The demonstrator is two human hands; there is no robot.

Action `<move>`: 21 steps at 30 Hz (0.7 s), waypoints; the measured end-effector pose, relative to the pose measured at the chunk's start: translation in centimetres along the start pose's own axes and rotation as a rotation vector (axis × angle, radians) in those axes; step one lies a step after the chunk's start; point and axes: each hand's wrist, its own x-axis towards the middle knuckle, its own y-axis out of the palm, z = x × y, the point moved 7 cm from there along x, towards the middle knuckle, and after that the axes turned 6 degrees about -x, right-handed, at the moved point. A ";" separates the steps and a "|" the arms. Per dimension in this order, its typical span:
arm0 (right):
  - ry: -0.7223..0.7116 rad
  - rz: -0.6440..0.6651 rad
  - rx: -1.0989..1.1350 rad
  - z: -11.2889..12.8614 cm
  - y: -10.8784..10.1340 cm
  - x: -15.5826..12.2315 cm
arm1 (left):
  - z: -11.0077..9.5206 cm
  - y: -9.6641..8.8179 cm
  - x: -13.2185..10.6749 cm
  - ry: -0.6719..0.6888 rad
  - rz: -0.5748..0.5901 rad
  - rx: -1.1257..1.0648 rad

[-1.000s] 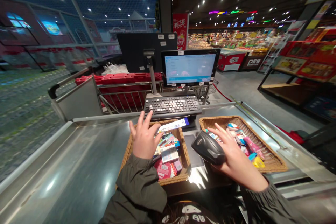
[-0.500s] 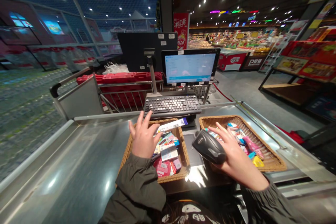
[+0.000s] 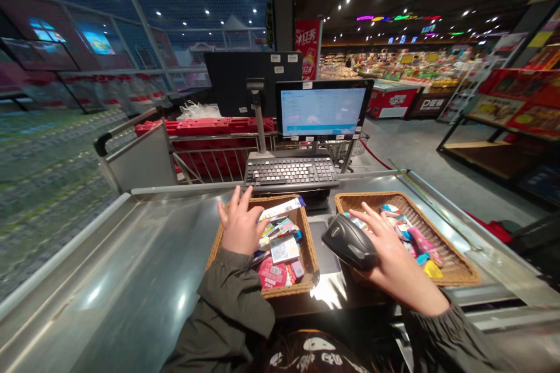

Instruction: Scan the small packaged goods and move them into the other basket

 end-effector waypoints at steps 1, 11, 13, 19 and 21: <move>0.000 -0.001 0.002 0.0 0.1 0.0 | 0.3 0.3 -0.1 -0.002 0.007 0.006; 0.010 0.041 0.017 0.9 0.8 0.4 | 3.1 2.7 -1.5 -0.040 0.048 0.049; 0.010 0.040 0.022 1.1 0.8 0.5 | 4.0 3.0 -1.7 -0.056 0.073 0.070; 0.006 0.046 0.051 1.9 1.2 0.9 | 6.7 4.8 -2.8 -0.118 0.206 0.119; 0.006 0.046 0.055 2.1 1.4 1.0 | 7.4 5.6 -3.2 -0.126 0.242 0.128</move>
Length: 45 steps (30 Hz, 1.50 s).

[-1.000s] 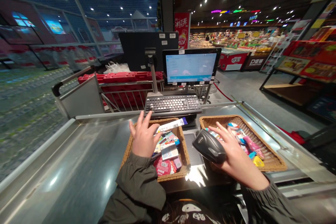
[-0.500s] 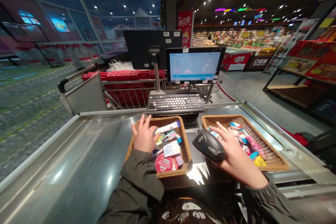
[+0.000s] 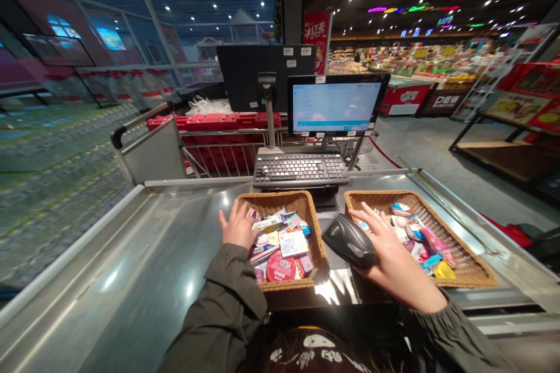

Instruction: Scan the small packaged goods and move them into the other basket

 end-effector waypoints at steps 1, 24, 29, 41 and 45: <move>-0.001 0.002 -0.002 0.1 0.1 0.0 | 0.3 0.4 0.0 -0.002 0.014 0.004; 0.090 -0.040 -0.069 -2.2 -1.0 -1.8 | -7.9 -4.2 1.3 0.250 -0.119 -0.134; 0.165 -0.106 -0.104 -4.7 -3.0 -3.8 | -13.0 -3.2 2.0 0.360 -0.105 -0.198; 0.413 -0.188 -0.226 -12.7 -7.0 -11.0 | -29.0 1.6 3.7 0.729 0.048 -0.272; 0.455 -0.210 -0.249 -14.4 -8.0 -12.5 | -34.1 3.7 4.3 0.846 0.105 -0.236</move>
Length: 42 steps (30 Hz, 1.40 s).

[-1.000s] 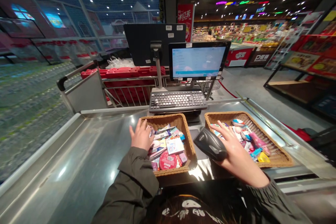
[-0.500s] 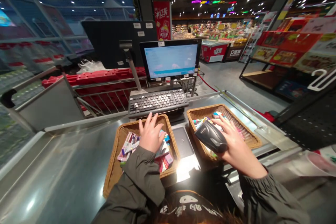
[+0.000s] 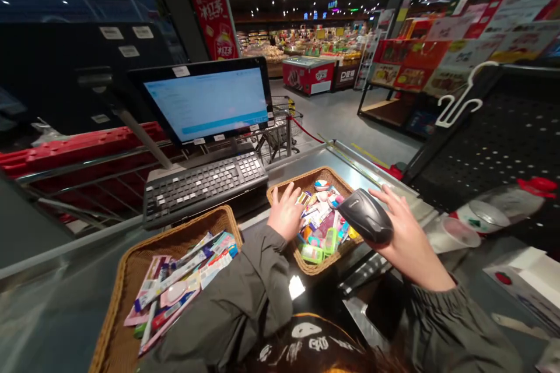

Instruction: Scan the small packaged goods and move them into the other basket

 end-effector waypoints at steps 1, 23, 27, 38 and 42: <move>0.012 -0.004 -0.005 -0.6 -0.1 -0.1 | -0.6 0.8 1.0 0.025 0.024 0.004; 0.127 0.038 0.057 -6.6 1.0 -0.3 | -5.4 15.8 8.3 0.134 0.387 0.001; 0.126 0.063 0.056 -6.9 1.4 -0.3 | -5.5 15.9 8.5 0.085 0.398 0.022; 0.127 0.041 0.056 -7.3 1.2 -0.6 | -2.7 11.2 10.1 -0.052 0.335 0.089; 0.100 0.029 0.047 -6.3 1.0 -0.2 | -2.1 4.8 9.6 0.029 0.159 0.096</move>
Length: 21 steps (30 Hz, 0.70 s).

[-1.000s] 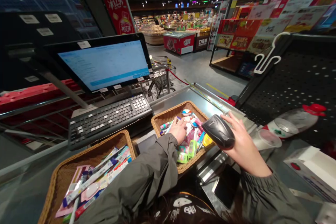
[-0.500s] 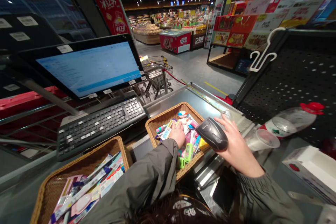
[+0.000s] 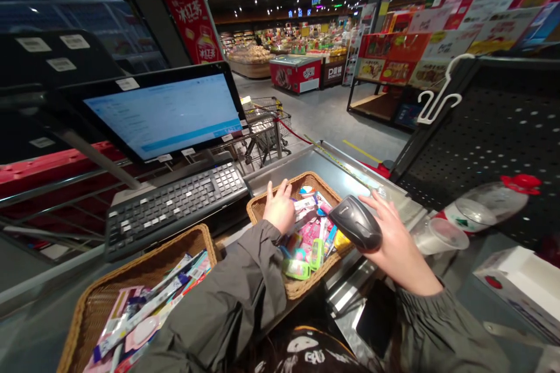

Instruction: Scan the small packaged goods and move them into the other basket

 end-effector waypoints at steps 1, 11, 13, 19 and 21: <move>-0.009 -0.005 0.001 0.4 0.0 0.1 | 0.4 -1.9 -0.8 0.007 -0.064 0.007; -0.138 -0.002 0.040 6.1 0.9 1.3 | 5.6 -13.4 -13.1 -0.067 -0.498 0.093; -0.174 -0.003 0.055 7.7 1.0 1.6 | 6.6 -14.2 -15.3 -0.099 -0.548 0.114; -0.293 0.005 0.093 12.7 1.4 1.9 | 8.5 -15.5 -20.9 -0.193 -0.566 0.204; -0.333 0.015 0.093 14.3 1.7 1.9 | 9.0 -15.7 -22.4 -0.212 -0.557 0.207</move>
